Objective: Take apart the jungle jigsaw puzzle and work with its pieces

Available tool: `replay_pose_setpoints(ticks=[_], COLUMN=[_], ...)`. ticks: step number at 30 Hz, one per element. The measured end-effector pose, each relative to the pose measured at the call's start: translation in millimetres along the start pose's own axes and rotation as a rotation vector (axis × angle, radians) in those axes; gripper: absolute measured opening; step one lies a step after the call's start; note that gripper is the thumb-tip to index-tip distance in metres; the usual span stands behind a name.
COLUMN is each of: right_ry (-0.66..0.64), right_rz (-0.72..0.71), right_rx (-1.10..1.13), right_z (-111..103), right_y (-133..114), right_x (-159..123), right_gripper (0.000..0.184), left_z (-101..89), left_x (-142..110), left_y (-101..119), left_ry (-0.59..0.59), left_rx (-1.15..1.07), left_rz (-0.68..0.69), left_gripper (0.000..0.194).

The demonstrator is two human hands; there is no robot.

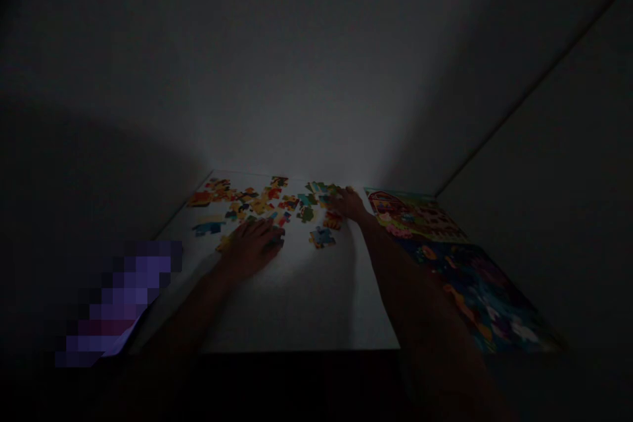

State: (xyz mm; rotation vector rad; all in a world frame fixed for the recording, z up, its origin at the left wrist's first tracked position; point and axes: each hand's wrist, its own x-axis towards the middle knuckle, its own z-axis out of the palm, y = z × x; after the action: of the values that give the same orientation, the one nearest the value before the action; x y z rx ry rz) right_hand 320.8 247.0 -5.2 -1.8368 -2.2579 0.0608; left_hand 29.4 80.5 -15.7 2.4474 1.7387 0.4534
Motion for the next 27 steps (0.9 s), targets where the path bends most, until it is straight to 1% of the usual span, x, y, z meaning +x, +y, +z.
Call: replay_pose_setpoints(ticks=[2,4,7,9,11,14,16,18,20,22,25,26,27], right_ry=[0.000,0.003,-0.026,-0.038,-0.031,-0.011,-0.006,0.001,0.017,0.041,0.082,0.096,0.106], right_rz=[0.036,0.067,0.061,0.033,0.016,0.049,0.069,0.086,0.118,0.169,0.224,0.224,0.221], right_rx=[0.001,0.001,0.003,-0.001,0.006,0.044,0.063,0.072,0.076,0.082,0.098,0.105,0.111], right_z=[7.6,15.1,23.2,25.7,25.8,21.6,17.7,14.6,13.4,14.2,17.0,17.4,17.4], right_y=[-2.6,-5.3,-4.4,-1.3,1.7,1.9,-2.2,-9.7,-19.9,-32.2,-51.8,-57.9,-63.4], right_x=[11.6,22.5,30.9,28.3,18.8,-5.2,-25.3,-46.6,-67.0,-85.1,-106.9,-113.1,-119.1], right_gripper=[0.053,0.056,0.056,0.054,0.054,0.054,0.054,0.054,0.054,0.055,0.056,0.056,0.055], left_z=[-1.9,-1.9,-1.0,-1.1,-2.0,-3.0,-2.7,-1.0,2.0,5.8,10.7,11.4,11.6], left_x=[1.0,2.2,3.6,4.0,4.2,4.6,5.2,5.6,4.9,3.0,-0.7,-1.8,-2.7], left_y=[-12.7,-22.6,-30.7,-33.2,-34.8,-33.7,-28.4,-17.6,-1.5,17.7,42.6,47.8,51.1], left_ry=[-0.006,0.005,0.027,0.038,0.056,0.100,0.134,0.170,0.193,0.176,0.046,0.000,-0.033], left_rx=[-0.047,-0.064,-0.028,0.009,0.047,0.091,0.109,0.122,0.109,0.050,-0.072,-0.104,-0.128], left_rz=[0.062,0.074,-0.001,-0.076,-0.153,-0.237,-0.269,-0.274,-0.215,-0.050,0.296,0.360,0.387], left_gripper=[0.038,0.040,0.046,0.047,0.047,0.045,0.042,0.038,0.037,0.039,0.040,0.039,0.038])
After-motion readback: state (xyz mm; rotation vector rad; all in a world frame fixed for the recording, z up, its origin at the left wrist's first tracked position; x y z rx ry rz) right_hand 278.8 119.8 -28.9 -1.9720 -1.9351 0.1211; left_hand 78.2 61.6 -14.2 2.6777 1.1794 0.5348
